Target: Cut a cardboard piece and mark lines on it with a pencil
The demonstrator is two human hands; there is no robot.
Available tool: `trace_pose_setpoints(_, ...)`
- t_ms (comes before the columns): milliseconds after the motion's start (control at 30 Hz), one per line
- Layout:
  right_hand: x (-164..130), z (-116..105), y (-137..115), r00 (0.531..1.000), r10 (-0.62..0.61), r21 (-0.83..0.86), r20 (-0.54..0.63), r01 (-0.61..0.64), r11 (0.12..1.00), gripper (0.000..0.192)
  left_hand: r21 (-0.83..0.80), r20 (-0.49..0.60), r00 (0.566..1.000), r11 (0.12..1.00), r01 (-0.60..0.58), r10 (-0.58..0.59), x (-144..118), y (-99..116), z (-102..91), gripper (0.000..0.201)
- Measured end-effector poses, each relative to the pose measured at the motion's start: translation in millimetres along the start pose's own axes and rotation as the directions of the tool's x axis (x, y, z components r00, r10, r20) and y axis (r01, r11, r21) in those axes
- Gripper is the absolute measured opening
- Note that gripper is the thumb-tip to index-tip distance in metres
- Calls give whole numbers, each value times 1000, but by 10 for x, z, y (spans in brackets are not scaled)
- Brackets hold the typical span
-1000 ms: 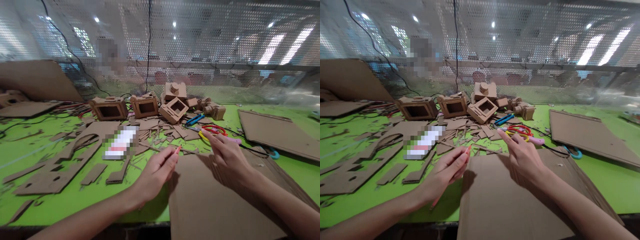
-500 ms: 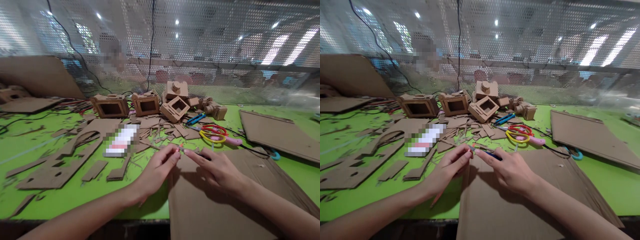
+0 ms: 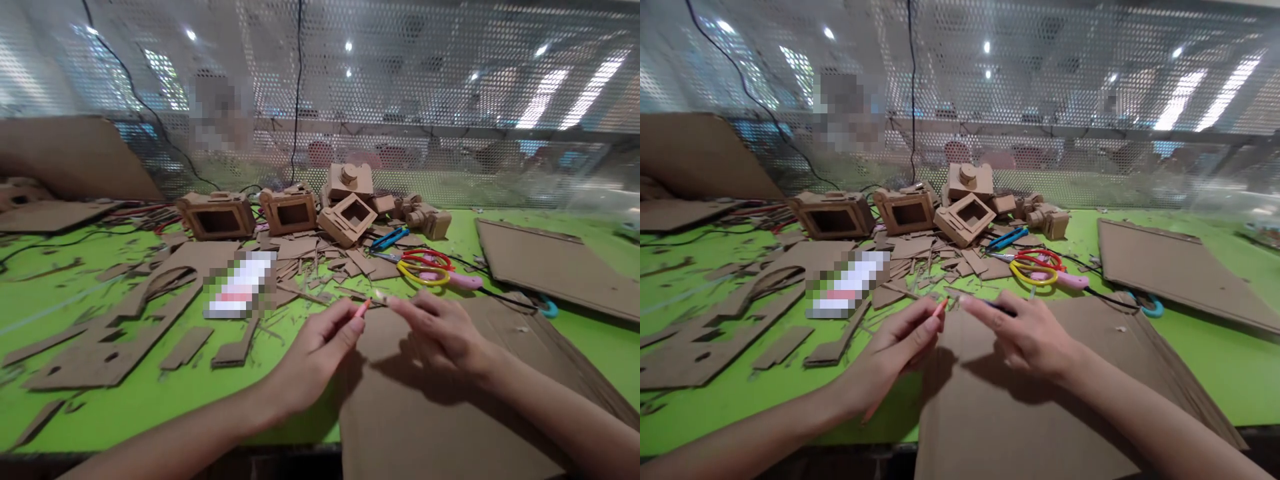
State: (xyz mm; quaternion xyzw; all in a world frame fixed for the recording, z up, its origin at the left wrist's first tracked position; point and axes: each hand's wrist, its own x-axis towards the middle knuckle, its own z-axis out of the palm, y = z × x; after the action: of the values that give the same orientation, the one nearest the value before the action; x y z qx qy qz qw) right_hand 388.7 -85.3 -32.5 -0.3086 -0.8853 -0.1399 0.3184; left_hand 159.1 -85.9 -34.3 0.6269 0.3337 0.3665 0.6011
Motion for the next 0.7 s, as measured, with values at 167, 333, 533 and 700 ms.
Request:
trace_pose_setpoints(167, 18, -27, -145, 984, -20, -51, 178, 30, 998, 69, 8, -17, 1000, 1000, -6, 7, 37, -8, -2, 32)
trace_pose_setpoints(333, 13, -49, -135, 973, 9, -131, 229, 21, 991, 63, 44, -12, 1000, 999, 0, 1, 27, -24, -6, 31)
trace_pose_setpoints(533, 41, -25, -78, 969, 30, -170, 245, 12, 985, 68, 79, -44, 998, 996, -31, 34, 113, 2, -27, 34)
trace_pose_setpoints(700, 163, -96, -35, 982, 8, -212, 189, 33, 977, 68, 37, -28, 997, 996, -76, 77, 147, 219, -1, 37)
